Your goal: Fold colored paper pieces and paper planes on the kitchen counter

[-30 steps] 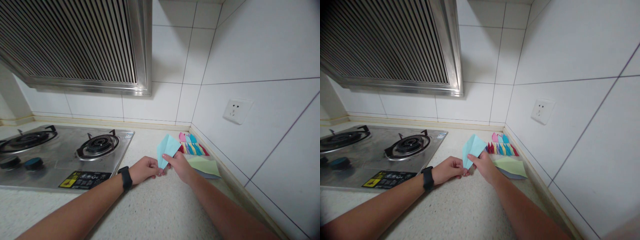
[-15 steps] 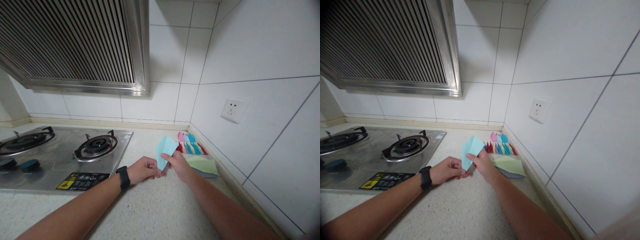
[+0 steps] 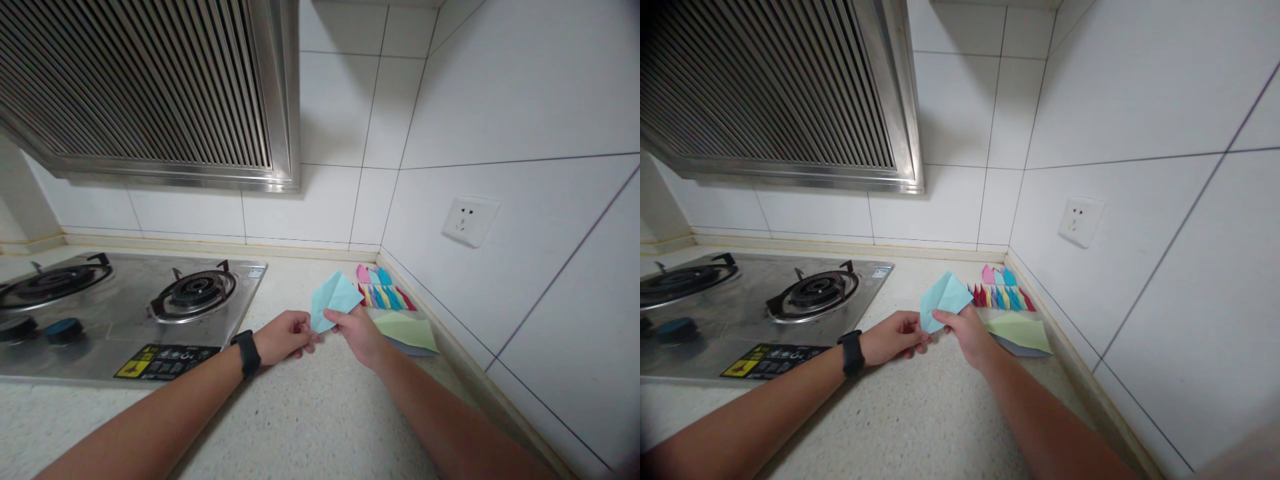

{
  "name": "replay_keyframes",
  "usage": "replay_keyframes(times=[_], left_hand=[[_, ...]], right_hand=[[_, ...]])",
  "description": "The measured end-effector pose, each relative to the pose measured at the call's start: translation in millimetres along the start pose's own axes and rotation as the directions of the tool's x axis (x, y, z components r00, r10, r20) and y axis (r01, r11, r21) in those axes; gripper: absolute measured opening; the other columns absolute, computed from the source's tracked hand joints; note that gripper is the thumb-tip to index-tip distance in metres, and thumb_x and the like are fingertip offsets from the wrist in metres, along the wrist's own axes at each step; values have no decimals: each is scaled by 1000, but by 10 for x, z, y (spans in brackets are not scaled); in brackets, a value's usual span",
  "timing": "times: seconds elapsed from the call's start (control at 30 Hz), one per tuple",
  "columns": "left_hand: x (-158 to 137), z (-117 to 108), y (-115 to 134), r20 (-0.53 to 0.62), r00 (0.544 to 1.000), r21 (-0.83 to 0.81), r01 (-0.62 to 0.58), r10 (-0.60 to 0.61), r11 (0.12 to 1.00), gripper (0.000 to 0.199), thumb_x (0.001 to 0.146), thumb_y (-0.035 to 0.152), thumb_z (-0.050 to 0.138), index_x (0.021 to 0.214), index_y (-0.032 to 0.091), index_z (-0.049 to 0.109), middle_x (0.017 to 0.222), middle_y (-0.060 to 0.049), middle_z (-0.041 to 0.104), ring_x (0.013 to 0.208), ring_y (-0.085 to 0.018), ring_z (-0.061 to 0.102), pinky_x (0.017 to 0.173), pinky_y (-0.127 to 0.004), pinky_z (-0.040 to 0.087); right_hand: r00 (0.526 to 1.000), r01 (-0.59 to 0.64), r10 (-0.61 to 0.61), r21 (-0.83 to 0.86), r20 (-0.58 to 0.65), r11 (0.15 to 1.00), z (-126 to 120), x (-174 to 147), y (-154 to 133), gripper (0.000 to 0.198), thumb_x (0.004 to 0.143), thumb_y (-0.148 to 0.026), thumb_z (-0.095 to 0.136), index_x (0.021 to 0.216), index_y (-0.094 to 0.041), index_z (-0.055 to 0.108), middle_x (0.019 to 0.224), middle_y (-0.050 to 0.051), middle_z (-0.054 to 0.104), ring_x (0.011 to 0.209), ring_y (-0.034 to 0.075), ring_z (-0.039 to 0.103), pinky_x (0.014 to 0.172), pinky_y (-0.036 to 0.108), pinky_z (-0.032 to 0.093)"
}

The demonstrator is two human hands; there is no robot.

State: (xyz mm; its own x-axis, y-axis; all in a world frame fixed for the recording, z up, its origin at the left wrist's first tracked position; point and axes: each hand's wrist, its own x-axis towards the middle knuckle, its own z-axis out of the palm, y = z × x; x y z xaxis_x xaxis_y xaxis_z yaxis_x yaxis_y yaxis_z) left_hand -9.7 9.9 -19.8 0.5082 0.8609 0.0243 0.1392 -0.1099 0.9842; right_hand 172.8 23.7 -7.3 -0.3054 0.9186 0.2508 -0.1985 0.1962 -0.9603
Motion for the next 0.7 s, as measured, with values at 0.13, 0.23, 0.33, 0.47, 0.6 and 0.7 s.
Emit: replay_keyframes(times=[0.13,0.23,0.33,0.47,0.6,0.7], left_hand=[[-21,-17,-21,-9,1000,129,-26,28,991,35,78,48,62,81,13,59,74,-3,62,53,-8,50,46,-18,38],[-44,-15,-14,-6,1000,174,-26,27,984,39,79,52,60,84,13,61,69,0,59,47,-6,41,44,-18,34],[-62,6,44,-10,998,154,-60,62,986,44,79,54,59,94,13,64,71,0,58,50,-7,40,47,-19,34],[-74,33,139,-23,986,142,-162,167,977,41,80,50,60,97,14,68,76,-1,58,58,-8,41,54,-19,33],[-81,35,175,-33,984,126,-170,175,977,37,79,49,62,85,13,69,67,1,54,55,-8,34,52,-20,28],[-78,30,172,-12,982,95,-186,188,978,35,78,49,63,75,14,67,63,2,51,57,-9,37,55,-21,30]], right_hand=[[1000,6,-6,-15,-10,1000,-17,13,26,23,70,-34,71,82,-20,58,72,0,58,60,12,47,53,25,35],[1000,5,-5,-62,-5,998,-34,29,44,22,73,-36,70,82,-19,59,71,-1,58,59,12,45,53,25,34],[1000,6,-5,-126,3,992,-27,31,50,22,76,-39,68,79,-19,59,69,0,57,58,11,43,53,25,34],[999,21,-16,-164,35,986,10,13,52,23,77,-40,68,76,-19,59,68,-1,56,59,12,43,54,25,34],[999,11,-5,-175,32,985,28,-3,45,22,77,-41,67,77,-20,59,66,-1,55,58,12,42,53,25,34],[999,21,-14,-174,38,985,31,-5,29,20,77,-39,67,78,-20,59,67,-1,55,59,13,43,54,25,34]])
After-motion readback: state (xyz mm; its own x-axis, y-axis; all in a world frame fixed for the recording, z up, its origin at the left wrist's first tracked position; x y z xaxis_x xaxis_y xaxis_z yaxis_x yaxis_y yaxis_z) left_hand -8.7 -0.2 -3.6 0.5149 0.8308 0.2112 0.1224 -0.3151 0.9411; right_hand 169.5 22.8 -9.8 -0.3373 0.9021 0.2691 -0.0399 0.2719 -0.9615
